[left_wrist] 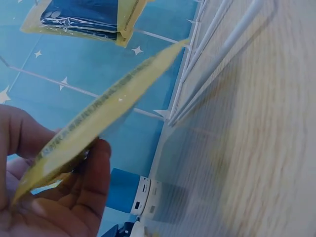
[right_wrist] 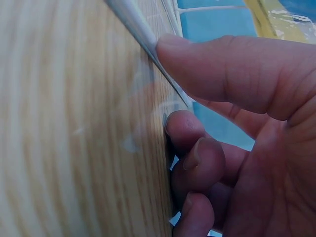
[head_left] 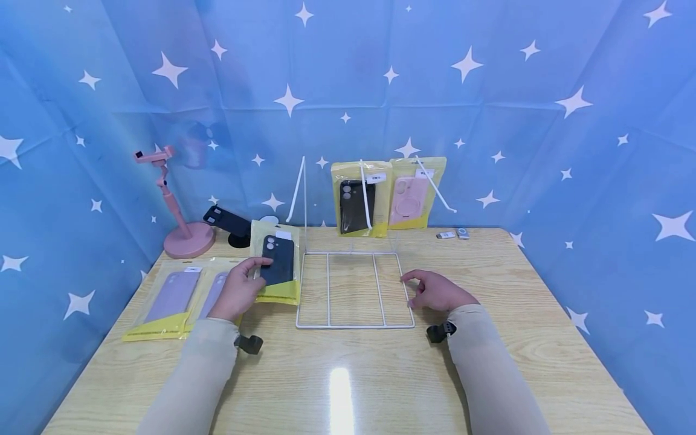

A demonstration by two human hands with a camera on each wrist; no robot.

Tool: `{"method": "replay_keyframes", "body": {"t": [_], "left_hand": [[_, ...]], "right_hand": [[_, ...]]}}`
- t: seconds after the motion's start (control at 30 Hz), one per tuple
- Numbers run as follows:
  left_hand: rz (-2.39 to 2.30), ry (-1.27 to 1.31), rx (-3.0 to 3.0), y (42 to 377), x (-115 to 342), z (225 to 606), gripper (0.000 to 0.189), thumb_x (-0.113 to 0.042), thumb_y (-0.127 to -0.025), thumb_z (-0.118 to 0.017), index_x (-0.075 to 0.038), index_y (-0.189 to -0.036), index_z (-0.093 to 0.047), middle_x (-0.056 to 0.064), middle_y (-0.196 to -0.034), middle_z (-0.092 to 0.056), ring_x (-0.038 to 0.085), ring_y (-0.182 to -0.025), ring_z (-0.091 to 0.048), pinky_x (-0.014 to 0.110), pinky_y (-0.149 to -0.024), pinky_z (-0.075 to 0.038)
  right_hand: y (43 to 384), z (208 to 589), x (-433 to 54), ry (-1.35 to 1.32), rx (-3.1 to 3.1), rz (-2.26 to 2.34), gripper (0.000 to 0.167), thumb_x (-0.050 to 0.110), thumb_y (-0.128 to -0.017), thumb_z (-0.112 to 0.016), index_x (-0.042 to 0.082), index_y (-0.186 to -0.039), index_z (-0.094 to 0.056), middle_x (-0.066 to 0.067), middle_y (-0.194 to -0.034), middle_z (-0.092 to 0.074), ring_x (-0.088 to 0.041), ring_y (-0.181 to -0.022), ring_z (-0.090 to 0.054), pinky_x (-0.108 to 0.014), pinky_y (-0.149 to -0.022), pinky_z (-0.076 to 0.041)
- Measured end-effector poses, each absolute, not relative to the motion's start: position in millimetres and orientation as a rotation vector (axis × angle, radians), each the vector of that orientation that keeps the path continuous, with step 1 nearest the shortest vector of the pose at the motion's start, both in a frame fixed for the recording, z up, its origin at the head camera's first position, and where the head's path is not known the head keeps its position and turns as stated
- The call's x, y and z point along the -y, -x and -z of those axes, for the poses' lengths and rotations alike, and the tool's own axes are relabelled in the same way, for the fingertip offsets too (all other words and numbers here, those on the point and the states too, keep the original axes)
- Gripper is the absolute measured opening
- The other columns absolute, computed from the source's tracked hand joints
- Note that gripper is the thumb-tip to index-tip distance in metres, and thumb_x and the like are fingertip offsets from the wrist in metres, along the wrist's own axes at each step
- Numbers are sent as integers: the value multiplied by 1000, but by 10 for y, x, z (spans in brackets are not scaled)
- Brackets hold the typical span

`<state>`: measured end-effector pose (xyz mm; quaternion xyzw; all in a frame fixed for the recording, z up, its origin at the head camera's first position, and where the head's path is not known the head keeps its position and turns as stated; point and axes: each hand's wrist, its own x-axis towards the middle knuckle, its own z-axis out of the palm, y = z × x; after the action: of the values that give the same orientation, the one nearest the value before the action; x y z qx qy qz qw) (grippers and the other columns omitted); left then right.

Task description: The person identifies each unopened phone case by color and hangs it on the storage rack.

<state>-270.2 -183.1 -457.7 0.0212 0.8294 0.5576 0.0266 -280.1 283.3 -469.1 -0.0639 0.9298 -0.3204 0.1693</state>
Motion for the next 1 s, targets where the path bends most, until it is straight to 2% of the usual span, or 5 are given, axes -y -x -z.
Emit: {"method": "replay_keyframes", "body": {"t": [0.13, 0.3, 0.6, 0.87, 1.0], "left_hand": [[-1804, -88, -2557, 2703, 1820, 4605, 58, 6, -91, -48, -7, -147, -57, 11, -171, -31, 32, -156, -25, 47, -112, -38], [-1925, -102, -2545, 2708, 1802, 4626, 61, 11, -90, -46, -7, -148, -55, 12, -171, -32, 26, -160, -18, 50, -129, -18], [-2156, -135, -2418, 2698, 1787, 4675, 73, 19, -79, -47, -6, -147, -55, 5, -171, -32, 17, -160, -13, 45, -129, -11], [-2265, -160, -2333, 2681, 1694, 4677, 75, 22, -77, -42, -4, -147, -52, 2, -163, -41, 16, -141, -38, 21, -107, -36], [-2335, -197, -2323, 2662, 1662, 4673, 73, 25, -75, -41, 0, -143, -53, 4, -160, -43, 16, -147, -33, 25, -115, -28]], "right_hand": [[2802, 4693, -2838, 183, -2646, 907, 59, 18, -89, -84, 20, -144, -63, -7, -94, -62, -24, -82, -56, -37, -73, -46], [2794, 4686, -2838, 186, -2646, 907, 59, 18, -89, -84, 19, -144, -63, -7, -94, -61, -24, -82, -56, -37, -73, -46], [2780, 4676, -2827, 183, -2645, 915, 58, 17, -89, -84, 20, -143, -63, -7, -94, -61, -24, -82, -55, -37, -73, -45], [2775, 4676, -2818, 166, -2663, 896, 58, 17, -88, -84, 20, -142, -64, -7, -93, -61, -24, -83, -56, -37, -74, -45], [2766, 4668, -2807, 176, -2660, 905, 59, 16, -88, -84, 18, -143, -63, -6, -91, -60, -23, -81, -55, -36, -72, -45]]}}
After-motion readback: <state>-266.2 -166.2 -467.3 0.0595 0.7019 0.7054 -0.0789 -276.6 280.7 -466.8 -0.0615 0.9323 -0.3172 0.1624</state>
